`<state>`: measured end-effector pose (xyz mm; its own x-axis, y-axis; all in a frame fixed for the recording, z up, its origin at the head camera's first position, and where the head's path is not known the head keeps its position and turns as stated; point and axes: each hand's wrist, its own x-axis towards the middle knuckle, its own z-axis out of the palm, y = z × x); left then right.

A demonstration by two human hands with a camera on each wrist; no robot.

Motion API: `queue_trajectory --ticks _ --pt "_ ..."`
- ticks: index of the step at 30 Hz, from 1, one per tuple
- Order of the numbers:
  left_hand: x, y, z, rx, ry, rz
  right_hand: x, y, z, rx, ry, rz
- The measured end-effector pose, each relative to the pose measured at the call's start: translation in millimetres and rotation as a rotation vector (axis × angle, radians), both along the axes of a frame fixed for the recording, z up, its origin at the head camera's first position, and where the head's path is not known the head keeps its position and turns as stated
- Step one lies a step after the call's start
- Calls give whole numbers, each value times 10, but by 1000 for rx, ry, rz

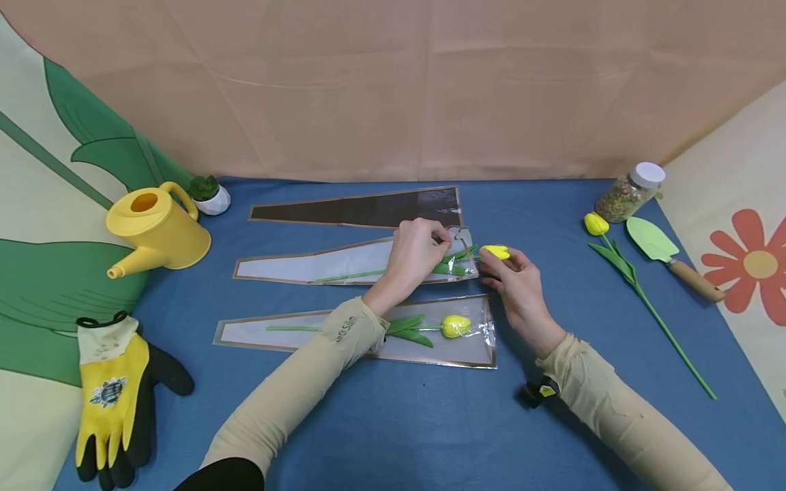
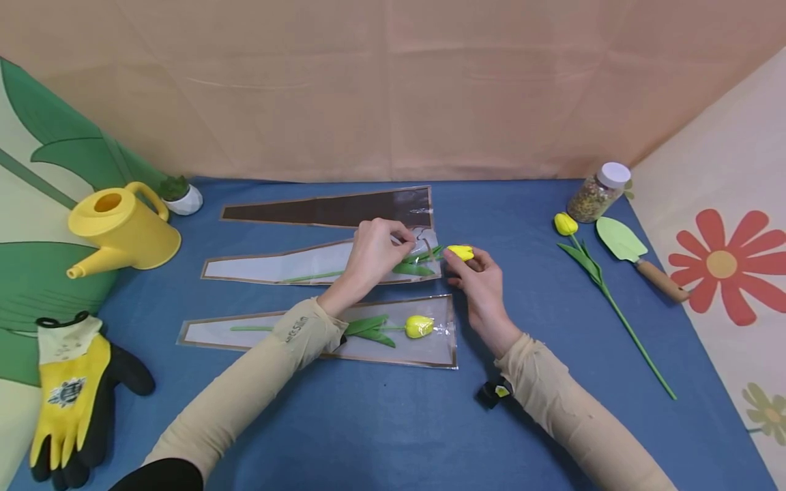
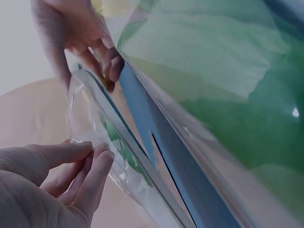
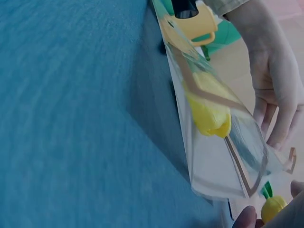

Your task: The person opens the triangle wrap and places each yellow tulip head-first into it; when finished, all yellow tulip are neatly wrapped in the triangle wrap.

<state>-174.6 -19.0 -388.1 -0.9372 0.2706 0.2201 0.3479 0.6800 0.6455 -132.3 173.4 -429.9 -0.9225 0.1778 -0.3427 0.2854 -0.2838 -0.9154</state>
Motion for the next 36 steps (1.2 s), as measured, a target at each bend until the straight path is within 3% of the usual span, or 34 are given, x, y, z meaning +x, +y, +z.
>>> queue_trajectory --ticks 6,19,26,36 --pt "-4 -2 -11 0 7 -4 -2 106 2 -9 32 -37" --pt "-5 17 -22 -1 9 -21 43 257 -44 -19 78 -8" --pt "-1 27 -25 -17 19 -17 37 234 -12 33 134 -19" --pt "-3 35 -21 -34 32 18 22 174 27 38 169 59"
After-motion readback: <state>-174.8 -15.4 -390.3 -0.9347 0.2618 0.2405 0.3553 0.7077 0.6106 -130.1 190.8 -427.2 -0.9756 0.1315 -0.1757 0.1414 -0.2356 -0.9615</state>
